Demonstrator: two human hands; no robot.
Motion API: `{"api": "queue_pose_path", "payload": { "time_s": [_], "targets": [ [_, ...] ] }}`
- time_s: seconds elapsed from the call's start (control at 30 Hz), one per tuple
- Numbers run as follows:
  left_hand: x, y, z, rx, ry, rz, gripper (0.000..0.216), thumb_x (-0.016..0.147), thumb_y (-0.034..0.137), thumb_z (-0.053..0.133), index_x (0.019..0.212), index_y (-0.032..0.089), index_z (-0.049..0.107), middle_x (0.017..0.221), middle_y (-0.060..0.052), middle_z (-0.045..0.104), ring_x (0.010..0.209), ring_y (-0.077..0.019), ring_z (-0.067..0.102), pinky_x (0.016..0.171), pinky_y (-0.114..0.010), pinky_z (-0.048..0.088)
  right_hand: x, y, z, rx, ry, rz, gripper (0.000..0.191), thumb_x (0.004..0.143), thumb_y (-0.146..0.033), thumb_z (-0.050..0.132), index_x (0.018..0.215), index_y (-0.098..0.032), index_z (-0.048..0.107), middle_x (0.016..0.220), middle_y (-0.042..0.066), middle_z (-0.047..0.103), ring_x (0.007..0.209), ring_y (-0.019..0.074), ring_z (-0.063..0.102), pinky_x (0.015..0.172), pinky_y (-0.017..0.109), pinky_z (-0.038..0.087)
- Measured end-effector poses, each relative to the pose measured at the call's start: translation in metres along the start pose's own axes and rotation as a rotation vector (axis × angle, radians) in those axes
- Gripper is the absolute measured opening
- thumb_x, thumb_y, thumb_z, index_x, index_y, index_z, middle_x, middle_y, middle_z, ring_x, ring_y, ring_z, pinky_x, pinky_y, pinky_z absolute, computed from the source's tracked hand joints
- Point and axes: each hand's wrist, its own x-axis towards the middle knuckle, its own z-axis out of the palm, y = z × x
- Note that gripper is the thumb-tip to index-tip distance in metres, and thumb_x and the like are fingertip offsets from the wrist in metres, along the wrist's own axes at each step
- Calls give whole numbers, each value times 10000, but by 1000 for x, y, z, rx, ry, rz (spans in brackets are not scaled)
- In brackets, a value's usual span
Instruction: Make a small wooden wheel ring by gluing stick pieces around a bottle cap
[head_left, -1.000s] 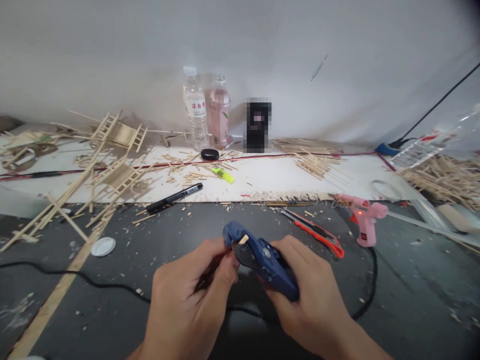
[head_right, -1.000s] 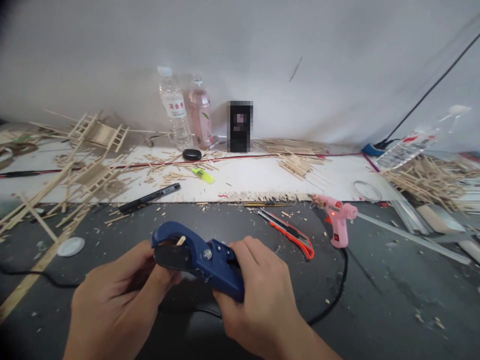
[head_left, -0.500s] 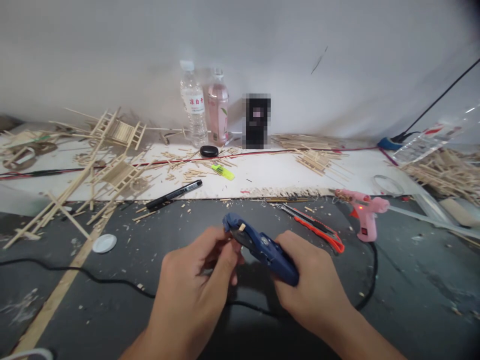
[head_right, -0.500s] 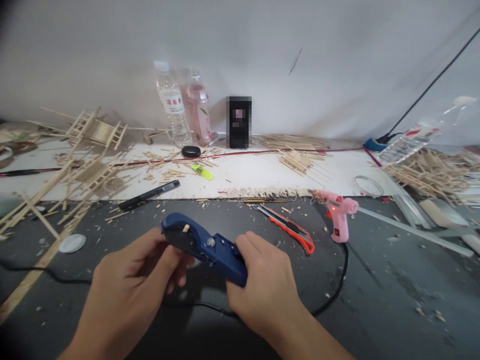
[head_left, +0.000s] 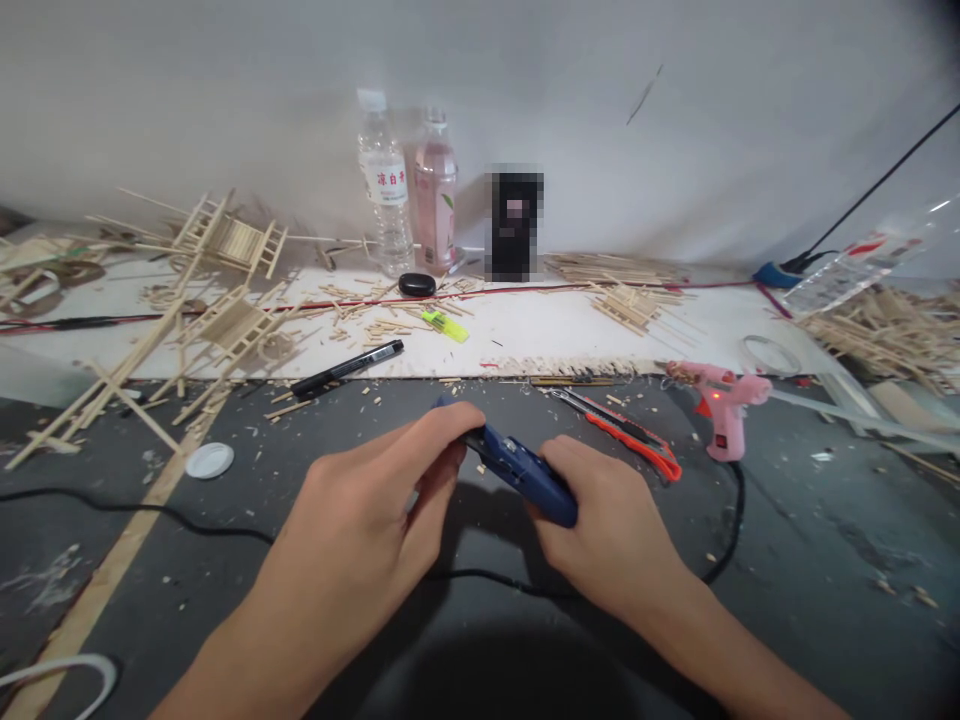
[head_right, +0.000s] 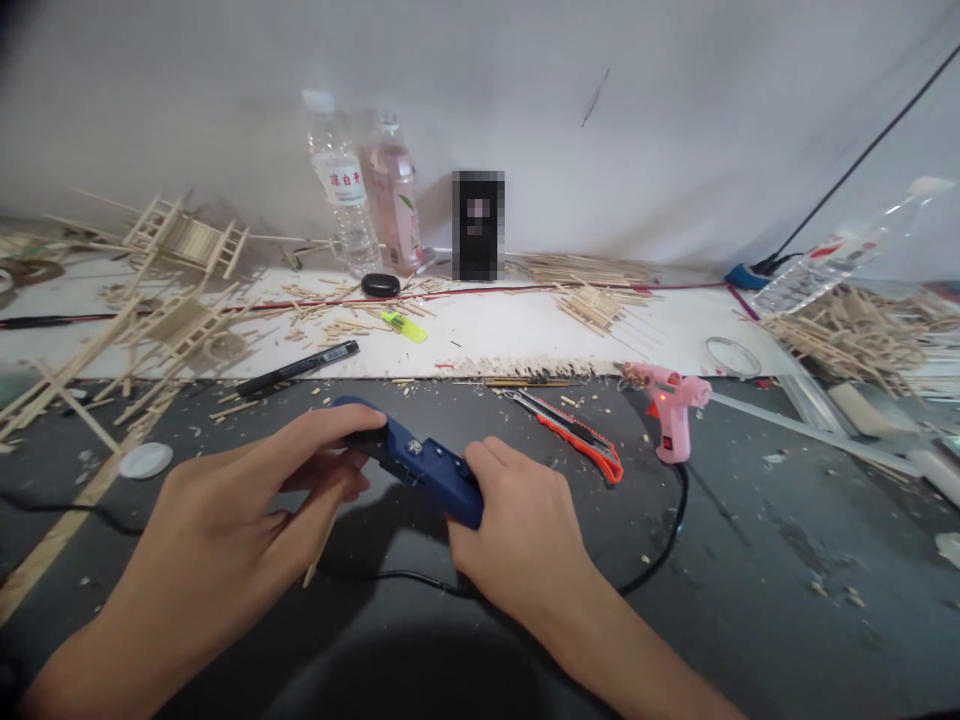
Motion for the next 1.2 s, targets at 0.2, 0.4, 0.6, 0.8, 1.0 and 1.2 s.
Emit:
{"api": "queue_pose_path", "payload": {
  "time_s": [0.2, 0.4, 0.6, 0.8, 1.0, 1.2],
  "targets": [
    [2, -3, 4, -11, 12, -27, 253, 1001, 170, 579, 1196, 315, 646, 851, 75, 770, 665, -103, 727, 639, -168, 477, 4, -1, 0, -13, -16, 29, 197, 762, -216, 575, 685, -241, 396, 681, -7, 531, 618, 182, 481, 604, 317, 221],
    [4, -7, 8, -56, -17, -74, 251, 998, 195, 588, 1200, 324, 664, 803, 84, 766, 650, -116, 731, 657, -180, 492, 7, 0, 1, -52, -37, 60, 220, 759, -208, 598, 680, -241, 395, 659, -10, 528, 607, 181, 481, 602, 315, 211],
    [6, -10, 13, -24, -49, -116, 223, 1005, 199, 570, 1174, 288, 683, 821, 62, 782, 684, -128, 753, 629, -196, 474, 10, -1, 1, -106, -83, 80, 205, 787, -207, 620, 671, -235, 453, 684, 11, 604, 619, 194, 528, 596, 318, 209],
    [10, -15, 16, -54, -76, -187, 221, 1003, 244, 586, 1180, 293, 709, 811, 56, 793, 691, -148, 764, 666, -213, 504, 15, -1, 5, -161, -80, 113, 208, 825, -235, 650, 650, -229, 537, 670, 37, 678, 600, 205, 576, 576, 322, 186],
    [12, -17, 14, -59, -66, -223, 229, 1002, 284, 581, 1184, 291, 720, 818, 44, 808, 701, -175, 774, 682, -238, 520, 15, -3, 4, -166, -77, 85, 123, 881, -267, 637, 765, -229, 642, 775, 40, 728, 686, 230, 660, 581, 326, 219],
    [13, -19, 14, -105, -173, -267, 254, 989, 274, 574, 1194, 320, 718, 845, 54, 815, 695, -167, 767, 670, -228, 522, 8, 5, -8, -202, -72, 32, 181, 920, -326, 625, 1049, -215, 685, 1004, 76, 728, 961, 321, 713, 744, 381, 424]
  ]
}}
